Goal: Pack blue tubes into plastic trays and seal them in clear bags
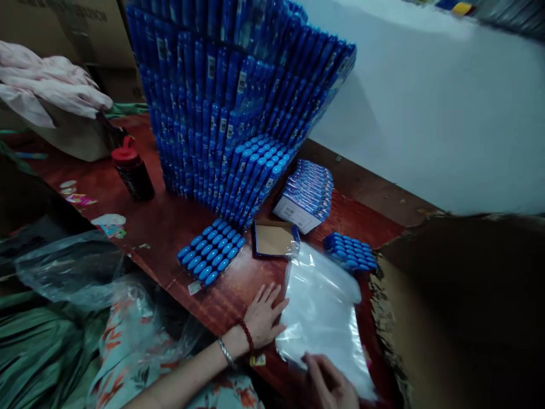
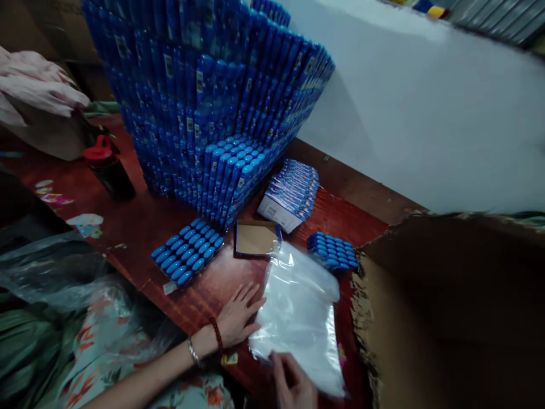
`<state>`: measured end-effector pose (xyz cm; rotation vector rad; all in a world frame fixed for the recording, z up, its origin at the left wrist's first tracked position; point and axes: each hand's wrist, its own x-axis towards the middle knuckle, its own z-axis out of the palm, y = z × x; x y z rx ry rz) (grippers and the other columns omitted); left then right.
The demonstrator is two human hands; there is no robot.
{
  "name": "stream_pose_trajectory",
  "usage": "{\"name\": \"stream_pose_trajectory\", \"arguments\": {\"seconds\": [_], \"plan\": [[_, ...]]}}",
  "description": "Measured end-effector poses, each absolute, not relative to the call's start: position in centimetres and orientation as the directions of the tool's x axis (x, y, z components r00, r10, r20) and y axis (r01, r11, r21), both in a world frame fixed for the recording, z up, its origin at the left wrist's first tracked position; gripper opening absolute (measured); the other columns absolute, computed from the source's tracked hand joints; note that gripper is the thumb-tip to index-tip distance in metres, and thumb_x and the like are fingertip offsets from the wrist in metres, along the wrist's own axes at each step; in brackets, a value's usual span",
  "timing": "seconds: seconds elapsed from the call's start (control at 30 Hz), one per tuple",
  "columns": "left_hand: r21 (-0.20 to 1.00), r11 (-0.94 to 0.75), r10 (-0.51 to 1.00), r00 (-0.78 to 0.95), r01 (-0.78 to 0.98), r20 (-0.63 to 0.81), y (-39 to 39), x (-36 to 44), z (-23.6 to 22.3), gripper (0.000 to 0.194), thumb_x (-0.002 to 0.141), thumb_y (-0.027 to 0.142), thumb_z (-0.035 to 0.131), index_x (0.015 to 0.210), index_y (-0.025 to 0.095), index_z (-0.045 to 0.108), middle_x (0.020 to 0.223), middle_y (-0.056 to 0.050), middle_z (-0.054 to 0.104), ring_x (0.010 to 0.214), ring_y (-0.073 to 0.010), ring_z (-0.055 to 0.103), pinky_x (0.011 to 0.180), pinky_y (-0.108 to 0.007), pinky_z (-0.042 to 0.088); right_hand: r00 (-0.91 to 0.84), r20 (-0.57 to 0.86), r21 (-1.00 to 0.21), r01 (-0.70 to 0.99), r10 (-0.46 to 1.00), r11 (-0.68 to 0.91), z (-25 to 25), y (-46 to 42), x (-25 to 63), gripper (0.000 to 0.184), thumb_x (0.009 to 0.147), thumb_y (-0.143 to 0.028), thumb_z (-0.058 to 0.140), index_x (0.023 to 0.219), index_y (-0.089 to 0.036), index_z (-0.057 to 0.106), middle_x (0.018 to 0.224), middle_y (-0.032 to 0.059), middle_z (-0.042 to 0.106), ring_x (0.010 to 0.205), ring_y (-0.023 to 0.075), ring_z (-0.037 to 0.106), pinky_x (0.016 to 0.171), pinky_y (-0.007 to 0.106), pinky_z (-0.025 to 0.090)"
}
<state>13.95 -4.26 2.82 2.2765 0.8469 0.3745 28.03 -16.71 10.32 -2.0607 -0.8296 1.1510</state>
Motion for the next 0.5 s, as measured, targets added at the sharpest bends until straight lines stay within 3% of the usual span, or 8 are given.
{"name": "stream_pose_trajectory", "arguments": {"seconds": [0.07, 0.13, 0.17, 0.23, 0.33, 0.43, 0.5], "plan": [[0.681, -0.572, 0.651, 0.758, 0.457, 0.039, -4.2, 13.8, 2.9, 0.066, 0.084, 0.049, 0.052, 0.142, 0.026, 0.03, 0.152, -0.014, 0.02, 0.141, -0.0294, 0.014, 0.112, -0.054, 0.017, 0.564, -0.069, -0.792, 0.47, 0.823, -0.389, 10.4, -14.1, 29.6, 0.028, 0.06, -0.062, 0.064, 0.07, -0.035, 0.069, 0.079, 0.0065, 0.066, 0.076, 0.0263, 0.062, 0.079, 0.044, 0.051], [0.688, -0.579, 0.635, 0.772, 0.438, 0.042, -4.3, 13.4, 3.4, 0.07, 0.084, 0.049, 0.052, 0.144, 0.026, 0.025, 0.152, -0.014, 0.018, 0.141, -0.0297, 0.013, 0.112, -0.054, 0.017, 0.447, 0.215, -0.69, 0.698, 0.868, -0.189, 10.3, -10.4, 31.4, 0.036, 0.066, -0.057, 0.06, 0.091, -0.034, 0.07, 0.109, 0.0087, 0.063, 0.106, 0.0282, 0.055, 0.098, 0.047, 0.039], [0.695, -0.574, 0.631, 0.775, 0.432, 0.039, -4.5, 13.1, 3.6, 0.071, 0.084, 0.049, 0.053, 0.144, 0.025, 0.024, 0.152, -0.014, 0.017, 0.141, -0.0299, 0.013, 0.112, -0.053, 0.018, 0.348, 0.278, -0.621, 0.776, 0.895, -0.109, 10.1, -8.3, 32.3, 0.04, 0.071, -0.055, 0.057, 0.1, -0.031, 0.068, 0.119, 0.0088, 0.058, 0.117, 0.0286, 0.048, 0.103, 0.049, 0.032], [0.714, -0.553, 0.629, 0.777, 0.429, 0.021, -4.8, 12.3, 4.0, 0.072, 0.083, 0.045, 0.055, 0.144, 0.025, 0.024, 0.152, -0.015, 0.018, 0.14, -0.0302, 0.015, 0.112, -0.052, 0.02, 0.207, 0.342, -0.496, 0.868, 0.916, -0.011, 9.7, -4.0, 33.6, 0.044, 0.078, -0.052, 0.05, 0.111, -0.025, 0.063, 0.128, 0.0104, 0.052, 0.124, 0.0298, 0.04, 0.105, 0.054, 0.026], [0.732, -0.509, 0.666, 0.746, 0.453, 0.001, -5.3, 10.9, 4.3, 0.061, 0.085, 0.035, 0.054, 0.141, 0.022, 0.032, 0.151, -0.014, 0.022, 0.14, -0.0291, 0.019, 0.112, -0.05, 0.025, 0.137, 0.39, -0.396, 0.918, 0.91, 0.031, 9.2, 2.0, 34.2, 0.045, 0.086, -0.043, 0.042, 0.118, -0.016, 0.058, 0.127, 0.0151, 0.051, 0.123, 0.0279, 0.041, 0.104, 0.052, 0.026], [0.716, -0.462, 0.772, 0.635, 0.523, 0.035, -5.7, 9.4, 4.0, 0.047, 0.088, 0.026, 0.049, 0.134, 0.022, 0.042, 0.148, -0.012, 0.032, 0.137, -0.0265, 0.027, 0.111, -0.049, 0.029, 0.065, 0.292, -0.342, 0.939, 0.954, 0.041, 9.1, 6.1, 32.7, 0.031, 0.082, -0.037, 0.052, 0.103, -0.017, 0.065, 0.114, 0.0129, 0.06, 0.119, 0.0281, 0.043, 0.107, 0.053, 0.016], [0.691, -0.438, 0.834, 0.547, 0.574, 0.074, -5.8, 8.5, 3.6, 0.043, 0.088, 0.022, 0.047, 0.131, 0.024, 0.045, 0.145, -0.01, 0.037, 0.135, -0.0253, 0.032, 0.109, -0.048, 0.033, -0.07, 0.162, -0.426, 0.895, 0.984, 0.134, 9.2, 7.5, 31.2, 0.018, 0.077, -0.032, 0.061, 0.084, -0.017, 0.069, 0.096, 0.0078, 0.066, 0.11, 0.0255, 0.051, 0.107, 0.055, 0.007]]}}
